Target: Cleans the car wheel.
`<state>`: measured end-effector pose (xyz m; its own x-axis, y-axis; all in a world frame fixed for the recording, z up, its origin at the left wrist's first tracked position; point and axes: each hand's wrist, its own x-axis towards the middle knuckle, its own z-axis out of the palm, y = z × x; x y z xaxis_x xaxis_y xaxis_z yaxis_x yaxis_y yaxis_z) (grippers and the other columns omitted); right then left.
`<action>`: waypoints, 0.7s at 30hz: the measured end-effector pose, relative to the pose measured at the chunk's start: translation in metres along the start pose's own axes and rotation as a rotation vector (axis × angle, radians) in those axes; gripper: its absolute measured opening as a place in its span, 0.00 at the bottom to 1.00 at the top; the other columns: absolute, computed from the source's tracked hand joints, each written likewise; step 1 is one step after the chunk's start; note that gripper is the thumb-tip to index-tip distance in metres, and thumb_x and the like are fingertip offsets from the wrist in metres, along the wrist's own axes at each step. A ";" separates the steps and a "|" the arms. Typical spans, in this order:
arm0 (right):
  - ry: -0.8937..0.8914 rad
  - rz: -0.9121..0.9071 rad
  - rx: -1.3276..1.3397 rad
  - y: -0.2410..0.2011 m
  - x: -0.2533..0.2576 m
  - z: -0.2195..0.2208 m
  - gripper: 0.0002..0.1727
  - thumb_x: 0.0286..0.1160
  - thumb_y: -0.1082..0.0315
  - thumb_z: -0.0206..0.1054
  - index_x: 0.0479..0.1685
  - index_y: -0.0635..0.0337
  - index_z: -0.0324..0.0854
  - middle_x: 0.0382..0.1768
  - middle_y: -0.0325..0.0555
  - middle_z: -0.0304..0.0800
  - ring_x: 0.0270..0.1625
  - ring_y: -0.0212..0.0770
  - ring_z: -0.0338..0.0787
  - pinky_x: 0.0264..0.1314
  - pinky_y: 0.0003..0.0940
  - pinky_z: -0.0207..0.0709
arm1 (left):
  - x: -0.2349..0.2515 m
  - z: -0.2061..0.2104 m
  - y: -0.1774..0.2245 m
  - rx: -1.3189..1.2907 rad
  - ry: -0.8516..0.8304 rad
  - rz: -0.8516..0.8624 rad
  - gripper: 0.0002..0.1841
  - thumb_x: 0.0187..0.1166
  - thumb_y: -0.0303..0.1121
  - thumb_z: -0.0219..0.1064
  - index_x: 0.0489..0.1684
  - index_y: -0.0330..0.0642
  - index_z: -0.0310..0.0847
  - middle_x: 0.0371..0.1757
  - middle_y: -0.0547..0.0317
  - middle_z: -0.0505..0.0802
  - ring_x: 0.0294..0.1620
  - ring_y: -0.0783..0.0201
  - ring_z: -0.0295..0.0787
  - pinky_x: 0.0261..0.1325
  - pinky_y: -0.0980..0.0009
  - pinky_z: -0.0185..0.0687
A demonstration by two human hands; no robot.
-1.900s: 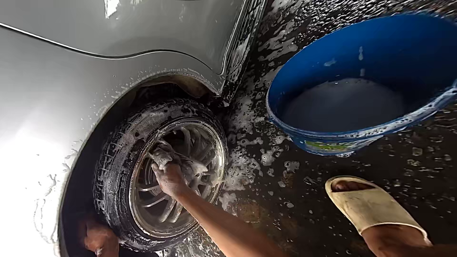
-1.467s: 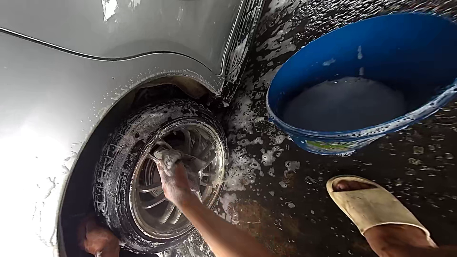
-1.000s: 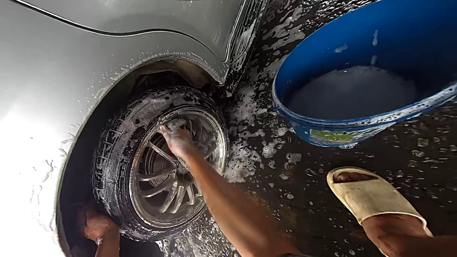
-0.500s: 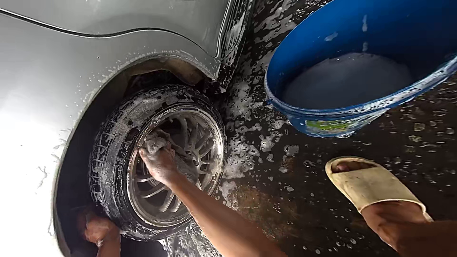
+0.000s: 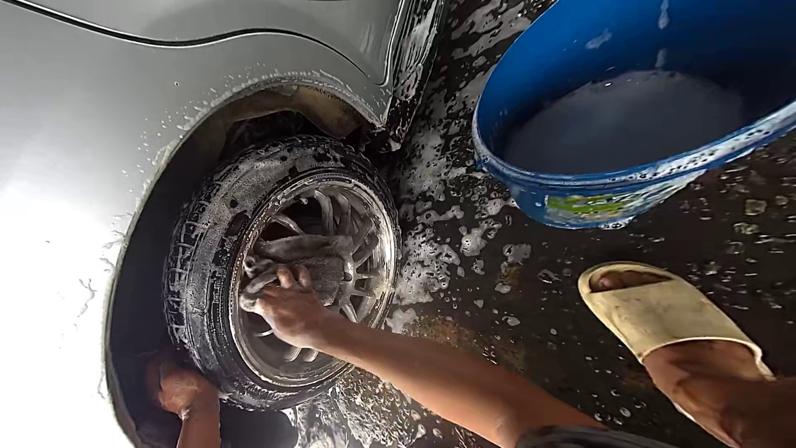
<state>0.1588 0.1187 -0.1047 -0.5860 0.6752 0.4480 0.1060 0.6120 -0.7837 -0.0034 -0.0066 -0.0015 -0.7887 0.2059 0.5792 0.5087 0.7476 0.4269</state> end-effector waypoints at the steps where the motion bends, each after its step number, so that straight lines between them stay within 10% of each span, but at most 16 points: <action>1: -0.004 -0.005 0.030 0.007 0.000 -0.003 0.17 0.89 0.57 0.56 0.65 0.35 0.87 0.67 0.30 0.89 0.87 0.53 0.66 0.85 0.75 0.48 | -0.001 0.001 -0.001 -0.022 -0.001 -0.014 0.24 0.92 0.46 0.53 0.72 0.36 0.80 0.68 0.42 0.89 0.72 0.50 0.84 0.77 0.48 0.74; 4: 0.117 -0.025 0.186 0.006 -0.001 -0.005 0.17 0.88 0.59 0.58 0.69 0.43 0.86 0.66 0.37 0.90 0.78 0.50 0.78 0.77 0.65 0.67 | -0.002 0.002 0.002 -0.051 0.023 -0.052 0.25 0.92 0.46 0.53 0.72 0.35 0.80 0.69 0.41 0.88 0.73 0.49 0.83 0.78 0.48 0.73; 9: 0.214 0.117 0.605 -0.026 0.004 -0.008 0.18 0.85 0.65 0.65 0.69 0.58 0.83 0.71 0.59 0.82 0.78 0.60 0.77 0.80 0.63 0.68 | -0.003 0.002 0.005 -0.016 0.019 -0.060 0.24 0.92 0.45 0.53 0.72 0.35 0.80 0.68 0.41 0.89 0.73 0.49 0.83 0.78 0.49 0.73; 14: 0.073 0.139 0.547 -0.032 0.005 0.012 0.17 0.76 0.54 0.71 0.52 0.56 0.86 0.56 0.54 0.89 0.68 0.53 0.84 0.76 0.58 0.73 | -0.004 -0.001 0.006 -0.028 0.023 -0.045 0.24 0.92 0.44 0.52 0.72 0.36 0.80 0.68 0.42 0.89 0.73 0.50 0.83 0.78 0.48 0.73; 16: 0.012 0.065 0.442 -0.030 -0.005 0.019 0.20 0.81 0.50 0.65 0.57 0.55 0.88 0.65 0.54 0.88 0.80 0.55 0.76 0.91 0.60 0.55 | -0.002 0.000 0.002 -0.068 0.018 -0.039 0.23 0.91 0.44 0.53 0.71 0.37 0.81 0.67 0.44 0.90 0.71 0.52 0.85 0.76 0.50 0.75; 21: 0.124 0.080 0.384 -0.017 0.019 0.009 0.18 0.75 0.55 0.69 0.57 0.55 0.89 0.63 0.51 0.89 0.76 0.56 0.77 0.83 0.63 0.62 | -0.002 0.003 0.003 -0.043 0.030 -0.053 0.22 0.91 0.43 0.53 0.69 0.37 0.82 0.65 0.43 0.91 0.69 0.52 0.86 0.74 0.50 0.76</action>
<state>0.1387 0.1176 -0.0864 -0.4843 0.7731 0.4096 -0.1740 0.3737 -0.9111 -0.0015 -0.0025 -0.0037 -0.8046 0.1469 0.5753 0.4811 0.7290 0.4868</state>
